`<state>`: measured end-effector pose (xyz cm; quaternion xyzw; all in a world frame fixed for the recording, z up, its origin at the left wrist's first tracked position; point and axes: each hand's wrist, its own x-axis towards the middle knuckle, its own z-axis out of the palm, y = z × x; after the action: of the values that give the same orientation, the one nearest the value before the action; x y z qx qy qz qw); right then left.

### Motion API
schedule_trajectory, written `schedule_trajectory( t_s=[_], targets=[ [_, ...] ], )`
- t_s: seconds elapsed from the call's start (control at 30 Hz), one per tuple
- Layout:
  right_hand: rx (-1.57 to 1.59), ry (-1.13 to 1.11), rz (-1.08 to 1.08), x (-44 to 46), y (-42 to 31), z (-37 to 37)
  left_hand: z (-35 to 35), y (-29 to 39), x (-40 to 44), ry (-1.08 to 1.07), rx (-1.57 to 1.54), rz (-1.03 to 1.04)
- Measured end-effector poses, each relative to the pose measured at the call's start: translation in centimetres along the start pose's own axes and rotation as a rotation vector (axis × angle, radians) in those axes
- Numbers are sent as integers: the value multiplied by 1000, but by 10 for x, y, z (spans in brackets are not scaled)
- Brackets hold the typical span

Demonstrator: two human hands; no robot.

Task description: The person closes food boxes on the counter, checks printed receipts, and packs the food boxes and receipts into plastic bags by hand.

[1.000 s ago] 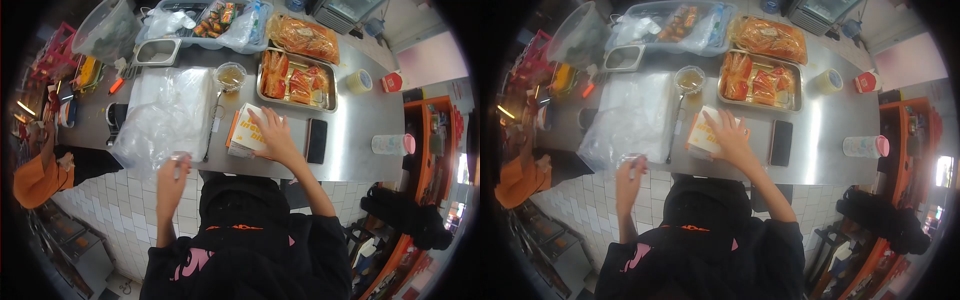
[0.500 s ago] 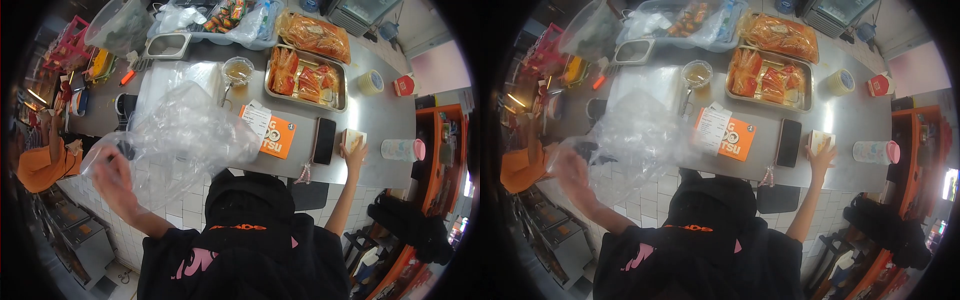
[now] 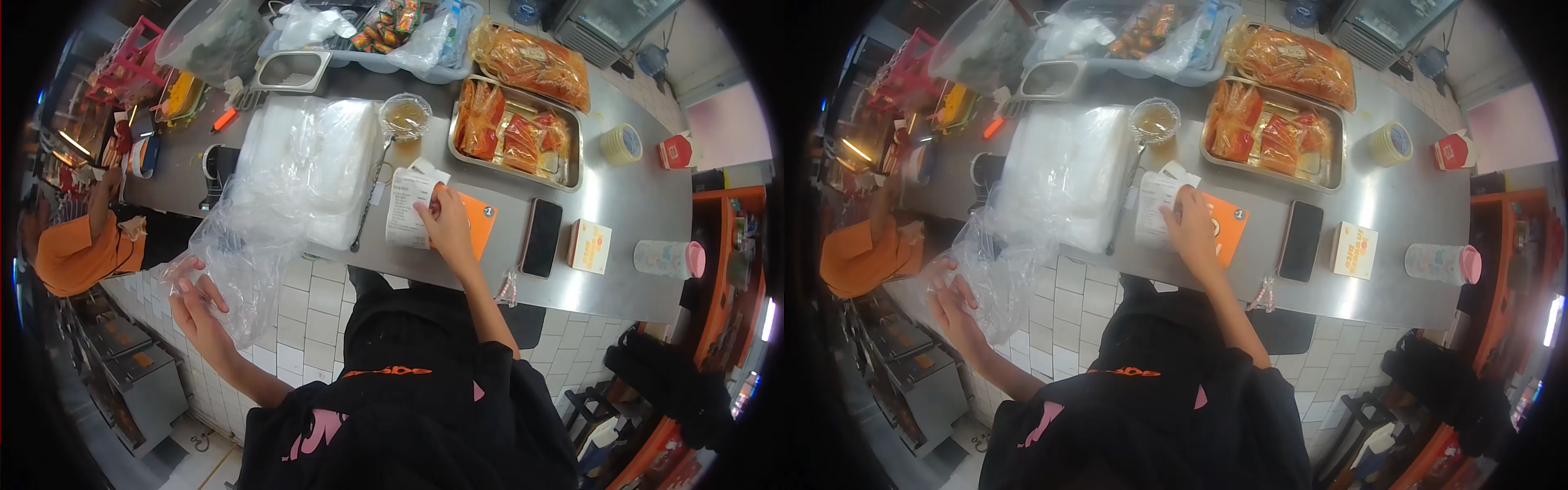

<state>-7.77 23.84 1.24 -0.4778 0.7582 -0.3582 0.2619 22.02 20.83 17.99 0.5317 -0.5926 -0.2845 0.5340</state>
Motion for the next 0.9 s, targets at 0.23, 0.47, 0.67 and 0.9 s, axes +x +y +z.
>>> schedule_trajectory(
  t_s=[0.23, 0.47, 0.67, 0.9],
  targets=[
    [837, -323, -217, 42, -106, -39, -15, -5, 1, 51, 32, -29],
    [373, -132, -233, 147, -54, 140, -27, -2, -1, 8, -21, -80],
    [-257, -80, -237, 128, -93, 95, -46, -5, -6, -296, 31, -184],
    [-817, -372, -287, 13, -21, -3, 1, 2, -7, -603, -21, -305]
  ],
)
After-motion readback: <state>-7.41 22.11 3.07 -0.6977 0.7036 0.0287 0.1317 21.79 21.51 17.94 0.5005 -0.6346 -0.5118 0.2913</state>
